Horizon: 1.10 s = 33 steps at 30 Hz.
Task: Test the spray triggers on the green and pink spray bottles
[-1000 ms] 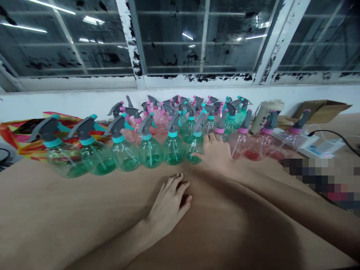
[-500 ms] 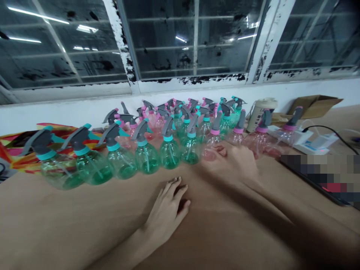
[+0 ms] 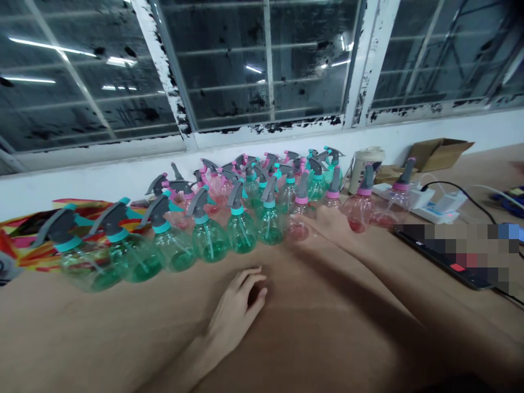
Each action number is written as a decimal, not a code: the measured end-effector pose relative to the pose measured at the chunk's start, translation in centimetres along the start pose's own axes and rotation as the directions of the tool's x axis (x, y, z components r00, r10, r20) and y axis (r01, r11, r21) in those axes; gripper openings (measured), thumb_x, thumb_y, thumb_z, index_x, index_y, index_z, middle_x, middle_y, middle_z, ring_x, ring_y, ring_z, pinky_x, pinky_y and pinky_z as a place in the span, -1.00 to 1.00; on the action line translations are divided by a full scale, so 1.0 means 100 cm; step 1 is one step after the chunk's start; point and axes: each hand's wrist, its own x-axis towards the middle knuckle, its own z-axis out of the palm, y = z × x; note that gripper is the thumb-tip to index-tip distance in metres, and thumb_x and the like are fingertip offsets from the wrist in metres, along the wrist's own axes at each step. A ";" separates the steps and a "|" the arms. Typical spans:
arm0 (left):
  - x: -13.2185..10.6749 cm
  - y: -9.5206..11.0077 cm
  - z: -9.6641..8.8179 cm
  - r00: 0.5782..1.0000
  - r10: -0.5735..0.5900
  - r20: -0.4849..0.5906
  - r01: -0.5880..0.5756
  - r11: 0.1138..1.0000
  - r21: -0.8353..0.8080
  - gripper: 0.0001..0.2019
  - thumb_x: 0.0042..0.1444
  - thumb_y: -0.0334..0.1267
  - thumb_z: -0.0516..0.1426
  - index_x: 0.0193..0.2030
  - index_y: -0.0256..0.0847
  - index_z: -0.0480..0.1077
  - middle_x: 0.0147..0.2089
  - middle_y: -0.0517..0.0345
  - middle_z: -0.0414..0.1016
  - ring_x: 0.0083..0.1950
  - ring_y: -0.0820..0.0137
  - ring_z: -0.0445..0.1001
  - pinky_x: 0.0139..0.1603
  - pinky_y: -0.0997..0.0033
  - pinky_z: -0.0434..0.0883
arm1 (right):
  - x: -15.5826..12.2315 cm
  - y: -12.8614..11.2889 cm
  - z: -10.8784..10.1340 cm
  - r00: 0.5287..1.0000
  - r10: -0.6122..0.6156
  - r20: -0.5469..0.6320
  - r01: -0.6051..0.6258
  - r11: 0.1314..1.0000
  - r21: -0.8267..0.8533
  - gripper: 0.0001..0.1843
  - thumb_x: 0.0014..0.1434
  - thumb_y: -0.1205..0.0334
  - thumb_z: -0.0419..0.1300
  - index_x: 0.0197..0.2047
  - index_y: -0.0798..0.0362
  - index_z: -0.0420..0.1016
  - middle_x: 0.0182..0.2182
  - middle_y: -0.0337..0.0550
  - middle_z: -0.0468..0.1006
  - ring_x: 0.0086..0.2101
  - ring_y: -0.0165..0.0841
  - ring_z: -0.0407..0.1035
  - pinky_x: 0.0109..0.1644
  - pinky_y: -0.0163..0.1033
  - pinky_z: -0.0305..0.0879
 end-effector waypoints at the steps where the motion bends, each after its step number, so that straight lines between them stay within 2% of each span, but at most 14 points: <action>1: 0.000 0.001 -0.001 1.000 -0.003 0.002 0.003 1.000 -0.019 -0.82 0.24 -0.27 -0.02 -0.07 -0.07 0.35 0.08 0.14 0.40 0.09 0.26 0.40 0.10 0.11 0.35 | -0.006 0.001 -0.003 1.000 -0.009 0.001 0.009 1.000 -0.013 -0.21 0.07 -0.41 -0.11 -0.06 0.12 0.46 -0.36 0.13 0.60 -0.26 0.02 0.49 -0.35 -0.11 0.28; 5: 0.001 0.003 -0.004 1.000 0.005 -0.009 -0.005 0.996 -0.088 -0.84 0.24 -0.28 -0.02 -0.13 -0.07 0.36 -0.02 0.18 0.44 0.03 0.31 0.42 0.07 0.19 0.36 | -0.039 0.006 -0.018 0.998 -0.069 0.011 0.070 0.995 -0.078 -0.22 0.07 -0.40 -0.09 -0.03 0.12 0.43 -0.38 0.11 0.59 -0.29 0.01 0.48 -0.36 -0.11 0.26; 9: 0.000 0.007 -0.009 0.999 -0.049 0.005 0.049 0.991 -0.128 -0.84 0.22 -0.20 0.02 -0.09 -0.07 0.34 -0.02 0.16 0.46 0.00 0.26 0.44 -0.01 0.16 0.41 | -0.077 0.006 -0.030 0.983 -0.184 0.002 0.183 0.979 -0.092 -0.23 0.01 -0.45 -0.07 -0.03 0.03 0.39 -0.44 -0.03 0.58 -0.41 -0.07 0.47 -0.43 -0.13 0.25; 12: -0.001 0.015 -0.016 0.999 -0.050 0.015 0.052 0.981 -0.188 -0.68 0.16 -0.17 0.07 0.07 -0.05 0.24 0.14 0.10 0.38 0.12 0.21 0.38 0.09 0.06 0.36 | -0.101 -0.001 -0.029 0.943 -0.323 -0.081 0.321 0.946 -0.038 -0.27 -0.02 -0.45 -0.02 -0.13 0.02 0.40 -0.34 -0.03 0.57 -0.31 -0.10 0.45 -0.36 -0.12 0.29; 15: -0.001 0.030 -0.028 0.999 0.039 -0.012 -0.040 0.962 -0.272 -0.44 0.10 -0.15 0.13 0.23 -0.08 0.06 0.29 0.00 0.20 0.25 0.18 0.24 0.22 0.03 0.24 | -0.119 -0.015 -0.022 0.883 -0.447 -0.146 0.453 0.892 0.008 -0.31 -0.03 -0.44 0.00 -0.22 0.05 0.40 -0.27 0.02 0.51 -0.21 -0.08 0.39 -0.28 -0.06 0.32; 18: 0.001 0.047 -0.042 0.995 0.057 -0.080 -0.077 0.959 -0.273 -0.32 0.02 -0.14 0.20 0.26 -0.10 0.02 0.28 -0.04 0.22 0.26 0.12 0.23 0.22 0.02 0.23 | -0.128 -0.035 -0.013 0.836 -0.524 -0.164 0.539 0.840 0.065 -0.43 0.02 -0.32 0.08 -0.28 0.07 0.40 -0.28 0.01 0.48 -0.21 -0.09 0.34 -0.20 0.00 0.29; 22: 0.009 0.060 -0.054 0.993 -0.034 -0.116 -0.006 0.946 -0.325 -0.47 0.05 -0.15 0.19 0.16 -0.13 0.17 0.01 0.04 0.46 0.00 0.19 0.46 0.02 0.10 0.40 | -0.128 -0.063 -0.002 0.789 -0.588 -0.176 0.613 0.768 0.182 -0.48 0.01 -0.20 0.19 -0.22 0.11 0.41 -0.20 0.01 0.48 -0.15 -0.09 0.31 -0.12 0.02 0.25; 26: 0.020 0.053 -0.051 0.976 -0.124 -0.180 0.029 0.890 -0.456 -0.63 0.06 -0.18 0.18 0.02 -0.15 0.28 -0.10 0.13 0.51 -0.09 0.28 0.49 -0.02 0.21 0.41 | -0.123 -0.080 0.013 0.757 -0.615 -0.219 0.653 0.701 0.287 -0.34 -0.04 -0.26 0.20 -0.09 0.15 0.39 -0.21 0.03 0.49 -0.12 -0.10 0.32 0.00 0.05 0.20; 30: 0.031 0.042 -0.047 0.947 -0.192 -0.257 0.063 0.897 -0.437 -0.82 0.04 -0.31 0.11 -0.17 -0.16 0.35 -0.29 0.22 0.47 -0.27 0.37 0.46 -0.21 0.35 0.42 | -0.117 -0.073 0.030 0.725 -0.660 -0.195 0.673 0.620 0.403 -0.17 -0.09 -0.32 0.19 0.04 0.20 0.30 -0.12 0.12 0.48 -0.09 -0.07 0.35 0.02 0.08 0.24; 33: 0.039 0.039 -0.049 0.947 -0.182 -0.263 0.079 0.930 -0.360 -0.80 -0.06 -0.41 0.08 -0.26 -0.13 0.37 -0.39 0.27 0.39 -0.44 0.44 0.33 -0.36 0.41 0.36 | -0.111 -0.051 0.042 0.691 -0.718 -0.086 0.670 0.592 0.448 -0.13 -0.03 -0.27 0.19 0.18 0.18 0.17 0.02 0.17 0.42 0.02 -0.05 0.30 0.06 0.10 0.24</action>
